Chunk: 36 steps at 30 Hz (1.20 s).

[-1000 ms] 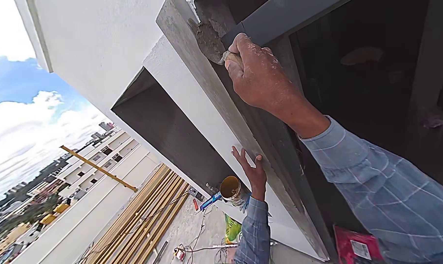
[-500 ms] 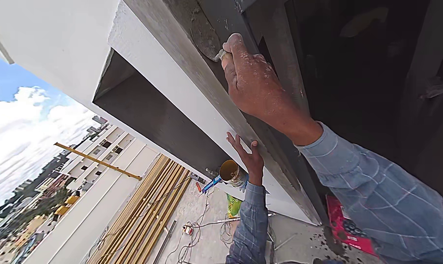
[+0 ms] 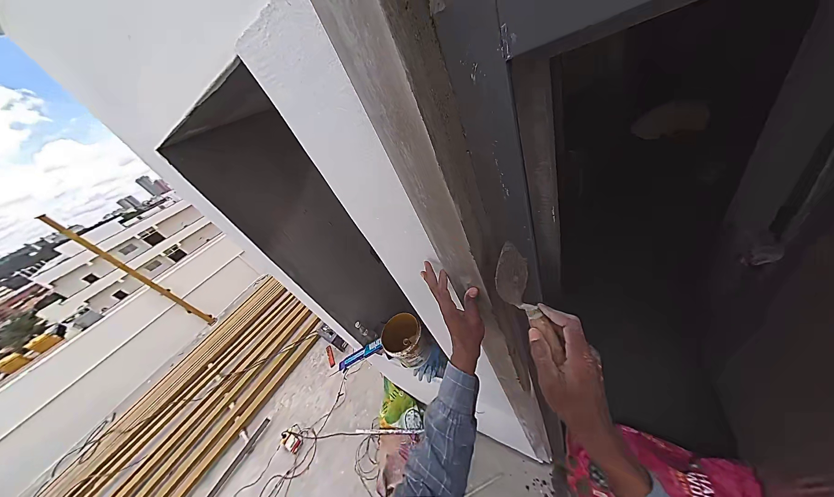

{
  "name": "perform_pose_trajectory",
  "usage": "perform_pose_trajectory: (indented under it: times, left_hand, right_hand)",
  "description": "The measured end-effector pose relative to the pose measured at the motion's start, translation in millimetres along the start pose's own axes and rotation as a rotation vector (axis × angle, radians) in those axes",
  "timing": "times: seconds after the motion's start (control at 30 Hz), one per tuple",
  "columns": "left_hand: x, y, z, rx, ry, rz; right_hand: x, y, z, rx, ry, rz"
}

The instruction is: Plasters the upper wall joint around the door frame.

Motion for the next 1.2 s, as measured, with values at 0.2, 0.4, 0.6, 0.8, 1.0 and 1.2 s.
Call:
perform_pose_trajectory:
  times: [0.2,0.4,0.6,0.8,1.0,1.2]
  left_hand:
    - [2,4,1,-0.036,-0.031,-0.022]
    - [4,7,-1,-0.07,-0.008,-0.034]
    - [8,11,4,-0.073,0.006,-0.061]
    - [8,11,4,-0.07,0.007,-0.062]
    - [10,13,0,-0.02,0.016,-0.008]
    - [4,15,-4,-0.048,-0.058,0.046]
  right_hand:
    - [-53,-164,92,-0.43,0.257,-0.005]
    - [-69,-235,157,-0.509,0.401,0.192]
    - [-46,-173,86,-0.338,0.419,0.322]
    - [-39,-20,-42,-0.191,0.446,0.481]
    - [-52,-89,16,-0.267,0.348,0.272]
    - [-21,-4,-55,-0.095,0.393,0.397]
Point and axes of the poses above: each hand's wrist, its own y-axis away from the middle knuckle, its own x-axis out of the palm, z = x × y, the point moved 7 cm from there along -y, towards the middle knuckle, and after that the axes turned 11 degrees about -x, right-handed, at the moved point
